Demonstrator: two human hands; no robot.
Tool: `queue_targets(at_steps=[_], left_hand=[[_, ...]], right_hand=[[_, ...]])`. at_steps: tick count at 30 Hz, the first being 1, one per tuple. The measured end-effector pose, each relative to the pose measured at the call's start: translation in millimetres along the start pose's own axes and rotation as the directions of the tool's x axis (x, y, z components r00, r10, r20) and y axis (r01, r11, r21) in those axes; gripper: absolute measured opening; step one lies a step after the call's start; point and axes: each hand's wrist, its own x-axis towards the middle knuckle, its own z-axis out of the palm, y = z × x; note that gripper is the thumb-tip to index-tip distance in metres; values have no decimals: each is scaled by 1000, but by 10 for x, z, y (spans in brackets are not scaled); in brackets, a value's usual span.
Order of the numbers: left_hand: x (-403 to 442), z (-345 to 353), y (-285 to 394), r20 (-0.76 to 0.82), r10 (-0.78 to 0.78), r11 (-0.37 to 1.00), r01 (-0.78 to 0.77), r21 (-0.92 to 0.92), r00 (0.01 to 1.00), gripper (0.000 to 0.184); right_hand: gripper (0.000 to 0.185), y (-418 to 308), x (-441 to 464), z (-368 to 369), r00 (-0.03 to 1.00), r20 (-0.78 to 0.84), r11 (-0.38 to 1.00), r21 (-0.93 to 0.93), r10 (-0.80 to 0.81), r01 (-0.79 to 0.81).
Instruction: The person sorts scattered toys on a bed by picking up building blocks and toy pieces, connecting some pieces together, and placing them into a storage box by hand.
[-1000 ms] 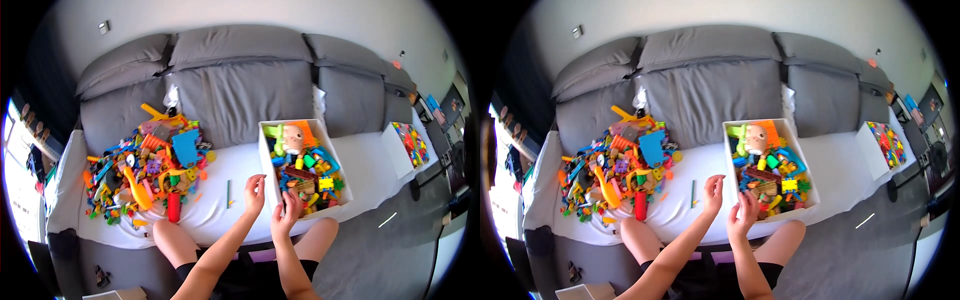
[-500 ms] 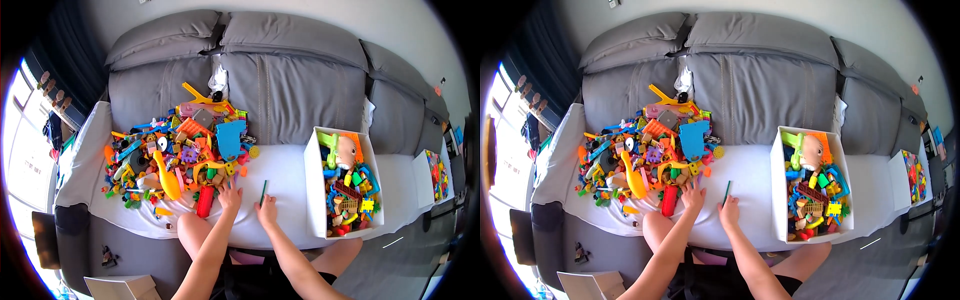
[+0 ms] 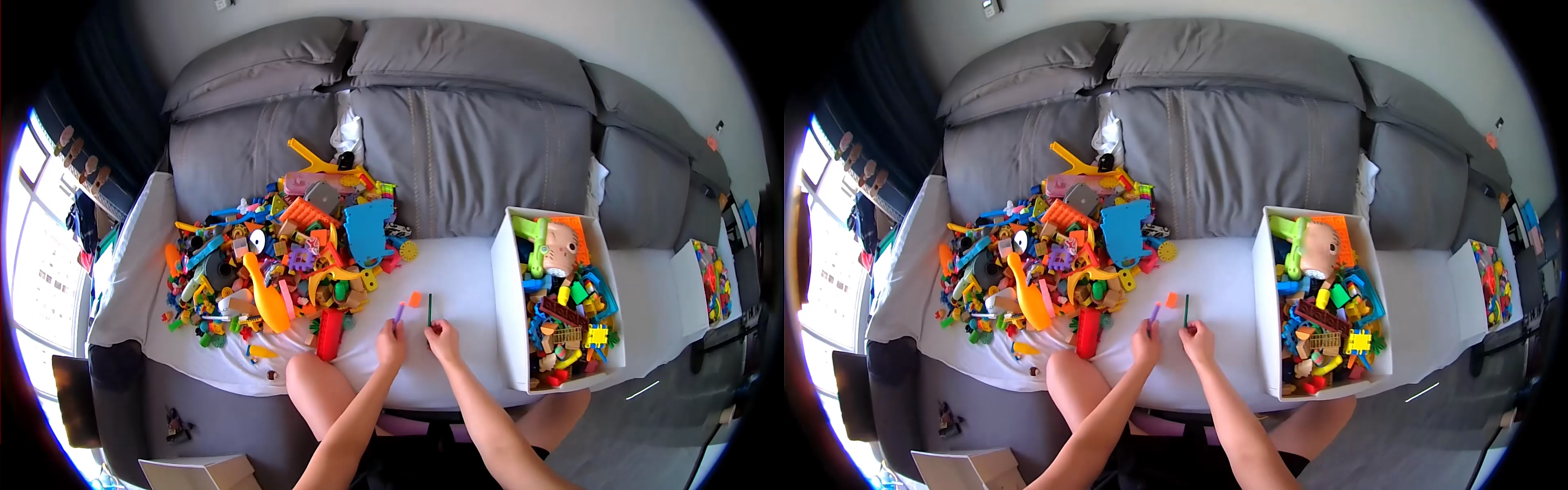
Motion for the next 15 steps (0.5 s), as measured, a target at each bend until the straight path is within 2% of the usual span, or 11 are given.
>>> queue_targets(at_steps=[1,2,3,4,6,9,11,13,15], left_hand=[[0,3,19,30,-127,980,130,-148,991,23],[-7,32,55,86,-244,922,259,-288,966,25],[-15,67,156,88,-260,889,274,-367,962,26],[-22,99,304,96,-275,849,288,-443,957,28],[-32,197,705,163,-299,711,334,-619,940,30],[-65,192,1682,304,-215,623,370,-689,928,30],[-92,337,2232,333,-68,655,294,-696,941,29],[-95,496,2630,461,128,708,244,-663,878,33],[-265,352,3102,588,220,718,279,-638,778,38]], right_hand=[[20,25,-24,-58,995,44,992,85,95,-98],[21,55,-81,-111,997,29,994,79,72,-75],[23,46,-135,-169,999,7,996,71,52,-52],[22,-218,-250,-358,996,5,986,145,87,-87],[19,-455,-384,-612,994,-107,961,273,-6,35],[16,-810,-500,-1143,930,-347,922,307,-123,237],[15,-922,-539,-1539,873,-471,887,340,-127,312],[25,-807,-492,-1850,776,-607,915,193,-173,355],[40,-904,-570,-2067,738,-674,870,346,-31,352]])
